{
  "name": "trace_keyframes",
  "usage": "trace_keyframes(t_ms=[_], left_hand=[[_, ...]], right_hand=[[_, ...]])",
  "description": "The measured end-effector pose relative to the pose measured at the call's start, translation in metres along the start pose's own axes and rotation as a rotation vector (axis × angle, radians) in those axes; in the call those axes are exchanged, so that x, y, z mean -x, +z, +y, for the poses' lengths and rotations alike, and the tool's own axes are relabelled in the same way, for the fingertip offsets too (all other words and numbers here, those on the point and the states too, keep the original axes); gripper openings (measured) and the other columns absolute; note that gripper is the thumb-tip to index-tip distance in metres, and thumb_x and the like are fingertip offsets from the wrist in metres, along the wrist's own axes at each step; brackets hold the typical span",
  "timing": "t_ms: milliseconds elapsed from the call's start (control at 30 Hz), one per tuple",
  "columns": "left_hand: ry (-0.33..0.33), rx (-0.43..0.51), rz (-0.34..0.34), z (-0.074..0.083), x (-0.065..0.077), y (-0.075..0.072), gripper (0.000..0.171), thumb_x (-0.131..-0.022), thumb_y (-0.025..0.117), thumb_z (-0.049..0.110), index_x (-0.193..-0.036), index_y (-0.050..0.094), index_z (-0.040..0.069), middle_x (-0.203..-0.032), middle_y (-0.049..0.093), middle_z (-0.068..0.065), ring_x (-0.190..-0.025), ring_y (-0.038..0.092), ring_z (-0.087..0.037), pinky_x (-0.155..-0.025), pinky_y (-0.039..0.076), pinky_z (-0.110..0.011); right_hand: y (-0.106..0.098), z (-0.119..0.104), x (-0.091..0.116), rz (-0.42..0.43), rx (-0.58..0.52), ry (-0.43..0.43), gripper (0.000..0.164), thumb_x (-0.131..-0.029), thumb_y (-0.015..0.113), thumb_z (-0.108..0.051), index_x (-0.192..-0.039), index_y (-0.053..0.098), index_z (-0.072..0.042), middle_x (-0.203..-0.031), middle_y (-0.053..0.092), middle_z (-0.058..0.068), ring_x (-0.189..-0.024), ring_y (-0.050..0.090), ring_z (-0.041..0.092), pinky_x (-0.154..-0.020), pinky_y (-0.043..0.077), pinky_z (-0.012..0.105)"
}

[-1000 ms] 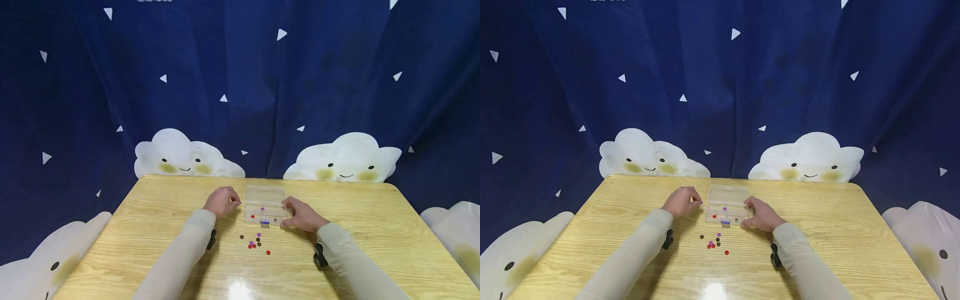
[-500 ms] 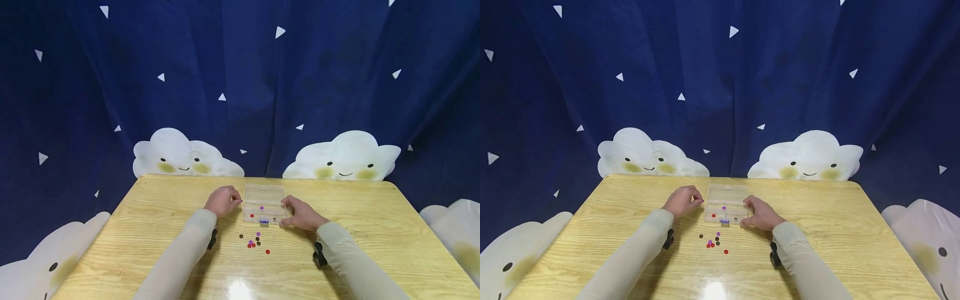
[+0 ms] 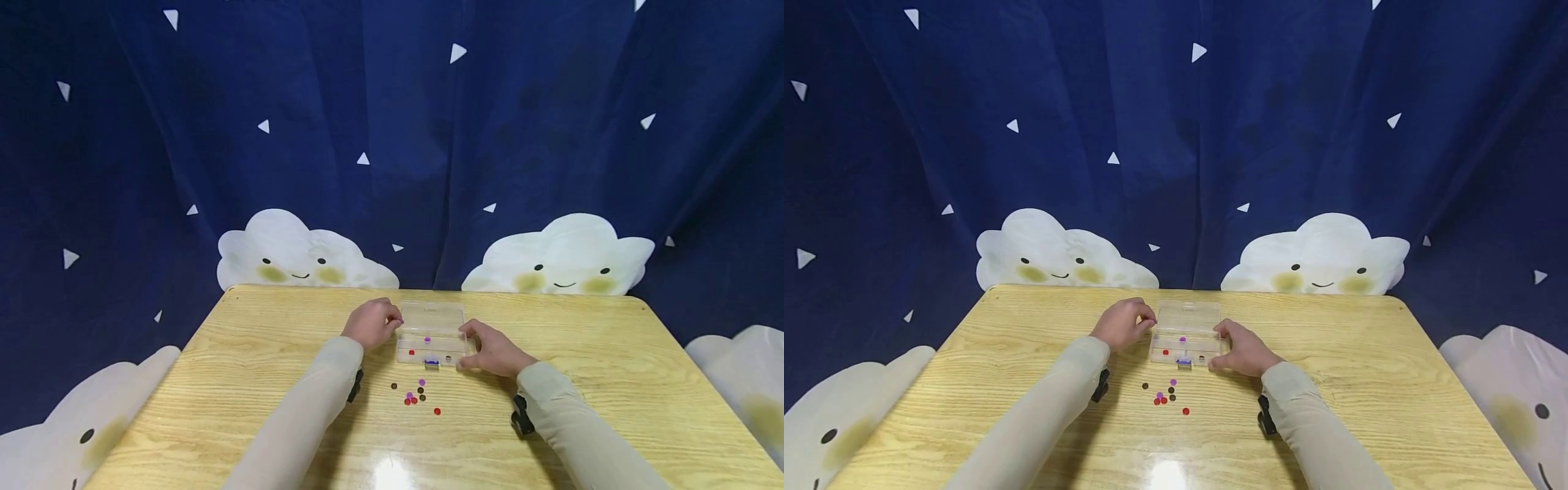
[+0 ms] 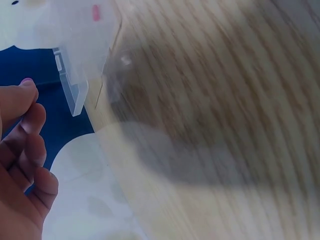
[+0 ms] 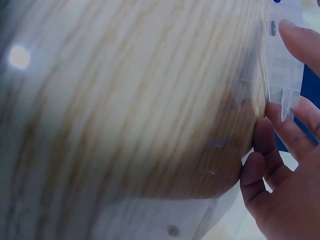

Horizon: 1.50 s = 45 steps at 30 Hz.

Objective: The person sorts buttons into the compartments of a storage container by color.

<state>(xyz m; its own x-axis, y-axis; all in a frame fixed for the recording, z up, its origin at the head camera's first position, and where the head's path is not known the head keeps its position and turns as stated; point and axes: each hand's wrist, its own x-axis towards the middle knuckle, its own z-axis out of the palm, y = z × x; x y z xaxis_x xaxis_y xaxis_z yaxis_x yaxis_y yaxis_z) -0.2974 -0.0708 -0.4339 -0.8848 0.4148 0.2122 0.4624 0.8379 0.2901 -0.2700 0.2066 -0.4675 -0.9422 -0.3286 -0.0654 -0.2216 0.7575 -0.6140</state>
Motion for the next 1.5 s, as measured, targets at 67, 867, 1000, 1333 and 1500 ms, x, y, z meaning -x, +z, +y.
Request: trace_keyframes(t_ms=[67, 867, 1000, 1333, 1500], left_hand=[[0.011, -0.013, 0.002, 0.002, -0.001, -0.001, 0.010, -0.092, 0.070, 0.024, -0.095, 0.078, 0.017, -0.089, 0.070, 0.004, -0.080, 0.064, -0.011, -0.076, 0.054, -0.028], [0.054, -0.038, -0.048, 0.027, -0.008, 0.008, 0.010, -0.093, 0.069, 0.023, -0.093, 0.079, 0.022, -0.093, 0.070, 0.006, -0.082, 0.065, -0.009, -0.074, 0.055, -0.026], [0.059, -0.050, -0.070, 0.033, -0.010, 0.007, 0.011, -0.094, 0.068, 0.024, -0.094, 0.079, 0.023, -0.093, 0.069, 0.007, -0.081, 0.064, -0.008, -0.074, 0.054, -0.025], [0.076, -0.057, -0.087, 0.040, -0.011, 0.013, 0.013, -0.094, 0.067, 0.024, -0.092, 0.079, 0.023, -0.093, 0.069, 0.007, -0.079, 0.060, -0.006, -0.070, 0.053, -0.023], [0.081, -0.062, -0.069, 0.041, -0.010, 0.014, 0.012, -0.093, 0.068, 0.022, -0.088, 0.079, 0.023, -0.091, 0.068, 0.007, -0.077, 0.058, -0.005, -0.068, 0.051, -0.022]], right_hand=[[0.000, 0.000, 0.000, 0.001, 0.001, -0.001, 0.063, -0.074, 0.086, -0.026, -0.125, 0.054, -0.007, -0.119, 0.061, 0.014, -0.103, 0.057, 0.025, -0.093, 0.046, 0.044], [0.002, 0.002, 0.000, 0.003, 0.011, 0.010, 0.065, -0.074, 0.086, -0.026, -0.126, 0.054, -0.006, -0.120, 0.061, 0.014, -0.109, 0.057, 0.029, -0.100, 0.045, 0.049], [0.002, 0.002, -0.001, 0.004, 0.015, 0.018, 0.065, -0.073, 0.086, -0.027, -0.126, 0.054, -0.007, -0.121, 0.061, 0.014, -0.109, 0.057, 0.028, -0.100, 0.045, 0.049], [0.001, 0.001, -0.001, 0.004, 0.005, 0.014, 0.066, -0.074, 0.086, -0.027, -0.128, 0.054, -0.006, -0.123, 0.061, 0.015, -0.113, 0.057, 0.031, -0.102, 0.044, 0.051], [0.001, 0.001, -0.001, 0.016, 0.006, -0.005, 0.066, -0.074, 0.086, -0.026, -0.127, 0.054, -0.005, -0.120, 0.061, 0.015, -0.110, 0.058, 0.029, -0.099, 0.045, 0.048]])
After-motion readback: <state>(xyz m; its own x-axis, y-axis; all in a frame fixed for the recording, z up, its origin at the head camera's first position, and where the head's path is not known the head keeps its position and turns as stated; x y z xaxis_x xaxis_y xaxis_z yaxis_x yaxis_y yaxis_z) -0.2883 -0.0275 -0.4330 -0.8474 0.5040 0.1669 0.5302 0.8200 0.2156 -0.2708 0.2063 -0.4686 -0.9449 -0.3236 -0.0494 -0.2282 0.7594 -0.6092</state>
